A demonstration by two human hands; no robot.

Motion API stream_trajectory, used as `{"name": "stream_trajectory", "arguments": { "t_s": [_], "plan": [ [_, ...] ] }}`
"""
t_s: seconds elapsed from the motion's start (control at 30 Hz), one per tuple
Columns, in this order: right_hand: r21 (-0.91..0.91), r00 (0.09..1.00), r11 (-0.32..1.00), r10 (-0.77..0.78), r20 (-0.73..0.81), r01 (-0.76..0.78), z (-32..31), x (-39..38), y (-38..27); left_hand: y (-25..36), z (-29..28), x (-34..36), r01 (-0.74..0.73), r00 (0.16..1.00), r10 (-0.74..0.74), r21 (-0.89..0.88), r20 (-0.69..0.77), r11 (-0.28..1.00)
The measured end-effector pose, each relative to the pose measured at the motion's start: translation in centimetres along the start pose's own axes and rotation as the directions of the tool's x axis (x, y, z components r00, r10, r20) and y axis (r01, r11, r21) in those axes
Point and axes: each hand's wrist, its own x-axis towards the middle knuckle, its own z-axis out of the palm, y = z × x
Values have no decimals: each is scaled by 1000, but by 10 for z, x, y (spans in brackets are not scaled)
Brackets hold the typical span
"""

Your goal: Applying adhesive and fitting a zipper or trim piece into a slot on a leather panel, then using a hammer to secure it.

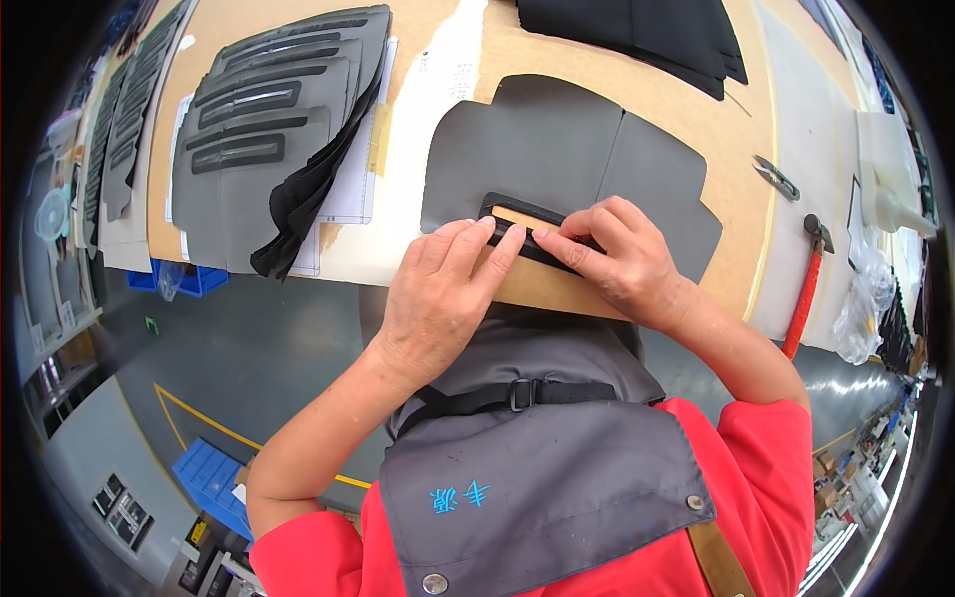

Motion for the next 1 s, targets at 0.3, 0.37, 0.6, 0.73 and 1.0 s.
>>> {"name": "stream_trajectory", "arguments": {
  "t_s": [0.3,0.37,0.6,0.73,1.0],
  "plan": [
    [8,999,999,34,5,-34,-3,-2,1,14,5,1,-33,999,33,107,-6,994],
    [50,997,995,82,-2,-82,-3,-4,0,15,5,-1,-27,1000,27,111,1,993],
    [-75,999,996,-46,7,46,-10,-5,-5,26,7,-2,-8,1000,9,54,-11,999],
    [-34,999,998,49,3,-49,-10,-5,-8,29,9,-1,5,1000,-4,47,-9,999],
    [202,932,910,350,94,-362,-22,-9,-14,30,6,2,38,999,-38,1,5,999]
  ]
}}
